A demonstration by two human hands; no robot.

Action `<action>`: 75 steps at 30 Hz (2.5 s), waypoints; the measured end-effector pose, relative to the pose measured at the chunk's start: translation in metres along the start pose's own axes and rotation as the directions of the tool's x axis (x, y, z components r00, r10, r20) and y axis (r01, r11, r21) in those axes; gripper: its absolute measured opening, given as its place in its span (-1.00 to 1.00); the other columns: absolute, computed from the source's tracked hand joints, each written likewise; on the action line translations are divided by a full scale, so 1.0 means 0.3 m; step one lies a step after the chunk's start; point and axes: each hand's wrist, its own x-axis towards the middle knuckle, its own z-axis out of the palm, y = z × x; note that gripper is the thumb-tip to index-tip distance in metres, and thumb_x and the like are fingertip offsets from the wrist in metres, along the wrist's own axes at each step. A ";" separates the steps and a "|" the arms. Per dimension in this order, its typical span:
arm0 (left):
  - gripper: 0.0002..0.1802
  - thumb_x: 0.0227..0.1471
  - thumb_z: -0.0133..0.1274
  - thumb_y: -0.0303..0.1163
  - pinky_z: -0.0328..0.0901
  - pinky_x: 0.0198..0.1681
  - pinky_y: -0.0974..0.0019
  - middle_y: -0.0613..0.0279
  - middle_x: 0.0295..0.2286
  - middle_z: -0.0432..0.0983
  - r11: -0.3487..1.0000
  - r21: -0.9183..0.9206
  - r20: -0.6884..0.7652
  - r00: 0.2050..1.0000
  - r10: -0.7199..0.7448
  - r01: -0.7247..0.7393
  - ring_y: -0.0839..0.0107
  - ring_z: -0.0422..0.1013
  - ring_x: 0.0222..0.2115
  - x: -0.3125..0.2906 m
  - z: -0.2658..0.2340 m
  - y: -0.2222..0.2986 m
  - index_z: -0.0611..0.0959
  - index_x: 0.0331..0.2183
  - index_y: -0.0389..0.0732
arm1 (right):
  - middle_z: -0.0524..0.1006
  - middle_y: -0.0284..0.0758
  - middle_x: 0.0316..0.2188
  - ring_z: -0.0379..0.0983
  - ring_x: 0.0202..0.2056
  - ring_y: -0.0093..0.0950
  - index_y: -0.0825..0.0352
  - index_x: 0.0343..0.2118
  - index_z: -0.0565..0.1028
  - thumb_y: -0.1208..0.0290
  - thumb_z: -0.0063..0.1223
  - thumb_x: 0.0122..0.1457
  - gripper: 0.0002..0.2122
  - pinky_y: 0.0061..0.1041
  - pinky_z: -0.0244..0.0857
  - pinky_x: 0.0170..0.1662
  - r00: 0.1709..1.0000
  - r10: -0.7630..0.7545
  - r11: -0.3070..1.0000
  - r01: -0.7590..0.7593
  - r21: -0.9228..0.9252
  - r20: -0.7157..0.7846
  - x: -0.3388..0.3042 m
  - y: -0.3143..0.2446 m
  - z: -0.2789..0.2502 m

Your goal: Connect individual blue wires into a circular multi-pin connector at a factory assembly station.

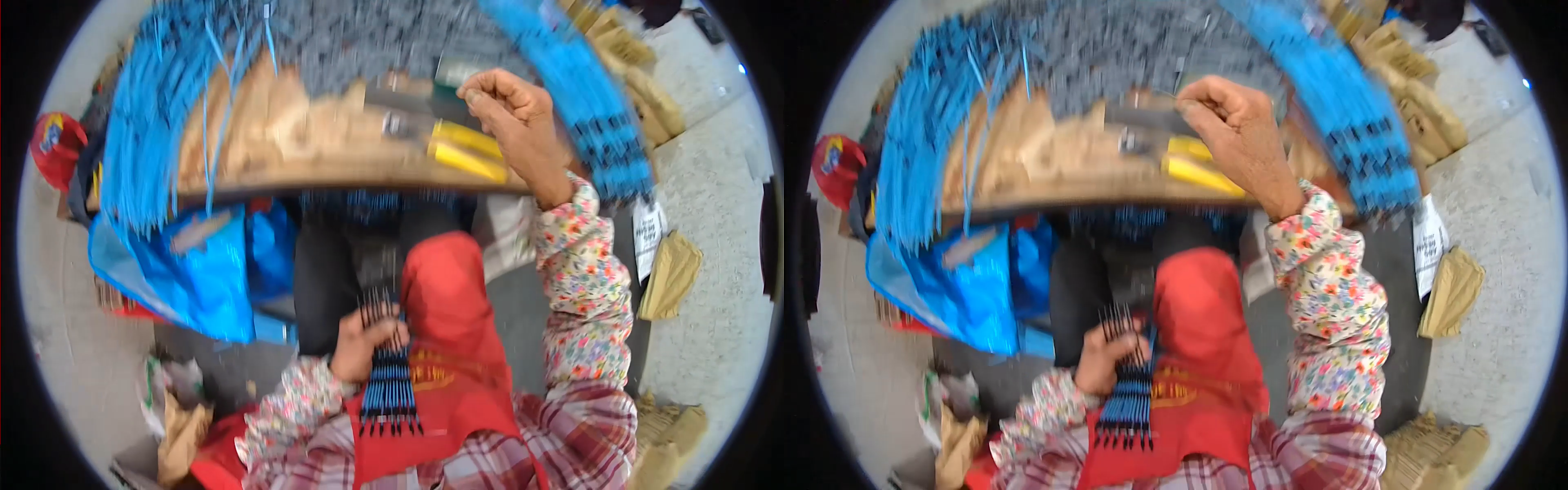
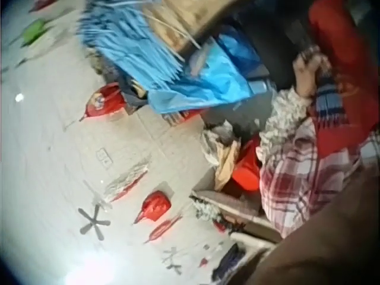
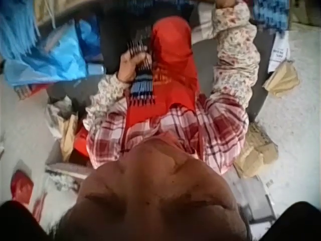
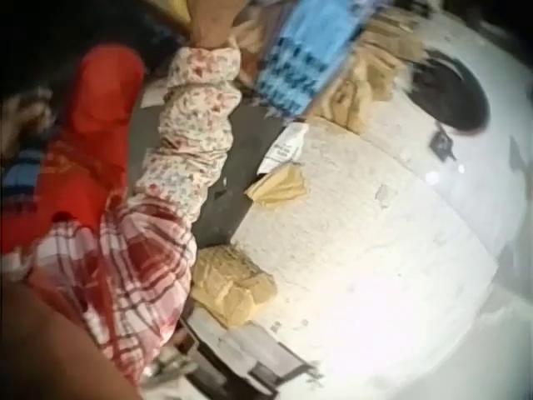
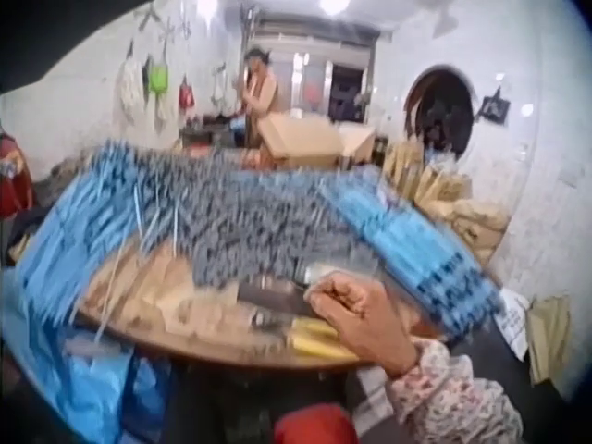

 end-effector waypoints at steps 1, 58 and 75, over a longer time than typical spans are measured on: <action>-0.77 0.07 -0.07 -0.58 0.41 -0.40 0.40 0.09 -0.44 0.55 1.000 -0.022 -0.015 1.000 -0.013 0.013 0.36 0.51 -0.45 -0.005 0.004 0.007 0.48 -0.17 -0.38 | 0.45 -0.42 -0.55 0.30 -0.53 -0.62 0.39 -0.37 0.48 0.56 -0.07 0.14 -0.92 -0.64 0.19 -0.44 0.984 0.041 0.995 -0.056 0.085 0.171 -0.079 -0.003 0.045; -0.74 0.08 -0.04 -0.58 0.42 -0.33 0.42 0.05 -0.37 0.56 0.992 -0.125 0.014 1.000 -0.002 0.004 0.36 0.52 -0.39 0.000 0.045 -0.008 0.50 -0.14 -0.34 | 0.35 -0.26 -0.51 0.38 -0.48 -0.34 0.36 -0.31 0.54 0.67 0.02 -0.17 -0.72 -0.42 0.26 -0.50 0.866 -0.062 0.923 0.240 -0.302 0.496 -0.532 0.077 0.229; -0.68 0.10 -0.03 -0.52 0.40 -0.28 0.45 0.08 -0.32 0.56 0.997 -0.059 0.076 0.996 -0.037 0.041 0.40 0.52 -0.32 0.000 0.044 0.006 0.47 -0.07 -0.35 | 0.35 -0.25 -0.52 0.36 -0.51 -0.34 0.39 -0.32 0.50 0.70 0.04 -0.13 -0.76 -0.43 0.25 -0.49 0.914 -0.020 0.972 0.112 -0.205 0.404 -0.563 0.096 0.252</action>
